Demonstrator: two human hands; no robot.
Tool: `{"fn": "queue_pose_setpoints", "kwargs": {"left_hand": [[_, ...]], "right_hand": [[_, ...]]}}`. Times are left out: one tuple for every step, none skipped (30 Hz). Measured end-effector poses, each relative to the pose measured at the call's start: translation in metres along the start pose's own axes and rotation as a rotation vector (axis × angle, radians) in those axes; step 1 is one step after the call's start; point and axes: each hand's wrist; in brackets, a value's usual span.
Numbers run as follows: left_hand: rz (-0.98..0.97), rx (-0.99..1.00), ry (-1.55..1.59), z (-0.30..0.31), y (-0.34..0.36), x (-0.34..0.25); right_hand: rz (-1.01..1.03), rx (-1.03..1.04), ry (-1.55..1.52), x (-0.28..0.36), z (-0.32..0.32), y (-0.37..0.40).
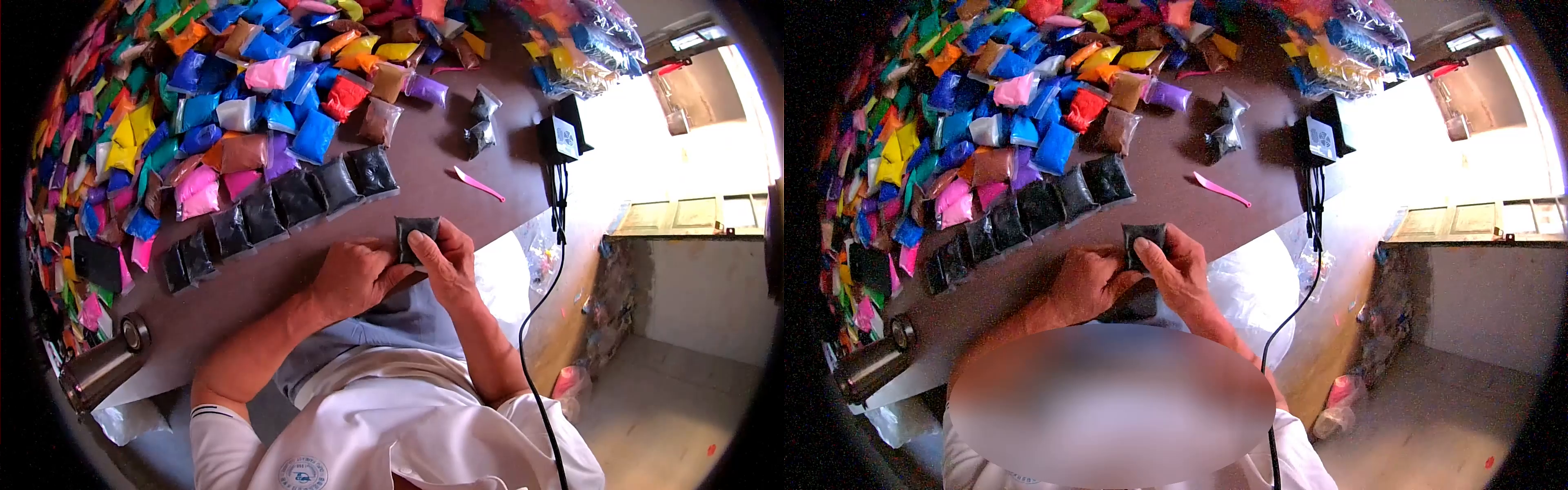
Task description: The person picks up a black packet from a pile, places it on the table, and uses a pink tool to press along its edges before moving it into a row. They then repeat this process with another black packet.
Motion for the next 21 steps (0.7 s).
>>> {"fn": "queue_pose_setpoints", "kwargs": {"left_hand": [[-0.003, -0.003, 0.000, 0.000, 0.001, 0.002], [0.037, 0.032, 0.037, 0.000, 0.002, 0.003], [0.078, 0.068, 0.076, 0.000, 0.002, 0.004], [0.078, 0.067, 0.076, 0.001, 0.002, 0.003], [0.073, 0.084, 0.072, 0.002, 0.001, 0.002], [0.069, 0.101, 0.067, 0.002, 0.001, 0.001], [0.070, 0.100, 0.067, 0.001, 0.001, 0.001], [0.050, 0.086, 0.048, 0.000, 0.002, 0.001], [0.030, 0.072, 0.027, 0.000, 0.002, 0.001], [0.030, 0.069, 0.022, 0.001, 0.001, 0.001], [0.029, 0.066, 0.042, 0.002, 0.001, -0.001], [0.029, 0.065, 0.064, 0.003, 0.001, -0.003], [0.032, 0.065, 0.064, 0.004, 0.001, -0.003], [0.010, 0.089, 0.071, 0.006, 0.001, -0.003], [-0.011, 0.112, 0.079, 0.006, 0.001, -0.003], [-0.011, 0.111, 0.079, 0.004, 0.001, -0.001], [0.036, 0.080, 0.106, 0.000, 0.003, 0.001], [0.083, 0.049, 0.133, -0.003, 0.003, 0.003], [0.083, 0.049, 0.133, -0.003, 0.004, 0.004], [0.084, 0.018, 0.129, -0.004, 0.004, 0.005], [0.085, -0.012, 0.126, -0.004, 0.004, 0.005]], "right_hand": [[0.000, -0.010, -0.026, 0.004, -0.003, 0.000], [0.002, -0.009, -0.023, 0.006, -0.003, 0.001], [0.042, -0.017, 0.143, 0.009, -0.001, 0.003], [0.082, -0.023, 0.308, 0.010, 0.000, 0.004], [0.082, -0.023, 0.310, 0.010, 0.001, 0.004], [0.076, 0.002, 0.286, 0.010, 0.003, 0.004], [0.069, 0.027, 0.261, 0.010, 0.004, 0.004], [0.069, 0.028, 0.261, 0.009, 0.005, 0.004], [0.074, 0.039, 0.262, 0.008, 0.006, 0.004], [0.081, 0.052, 0.263, 0.007, 0.006, 0.002], [0.081, 0.056, 0.262, 0.008, 0.005, 0.002], [0.072, 0.063, 0.219, 0.009, 0.004, 0.004], [0.063, 0.069, 0.176, 0.009, 0.004, 0.005], [0.062, 0.070, 0.175, 0.009, 0.004, 0.006], [0.073, 0.077, 0.170, 0.007, 0.006, 0.006], [0.084, 0.085, 0.166, 0.007, 0.007, 0.006], [0.084, 0.086, 0.166, 0.007, 0.007, 0.005], [0.083, 0.052, 0.214, 0.007, 0.007, 0.004], [0.080, 0.018, 0.262, 0.007, 0.007, 0.002], [0.080, 0.017, 0.261, 0.009, 0.007, 0.001], [0.055, 0.065, 0.216, 0.011, 0.007, -0.001]]}}
Point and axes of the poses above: each hand's wrist, its own y-axis away from the middle knuckle, its own z-axis out of the back of the hand, x = y × z, and after that the axes turned 5 degrees about -z, right-handed
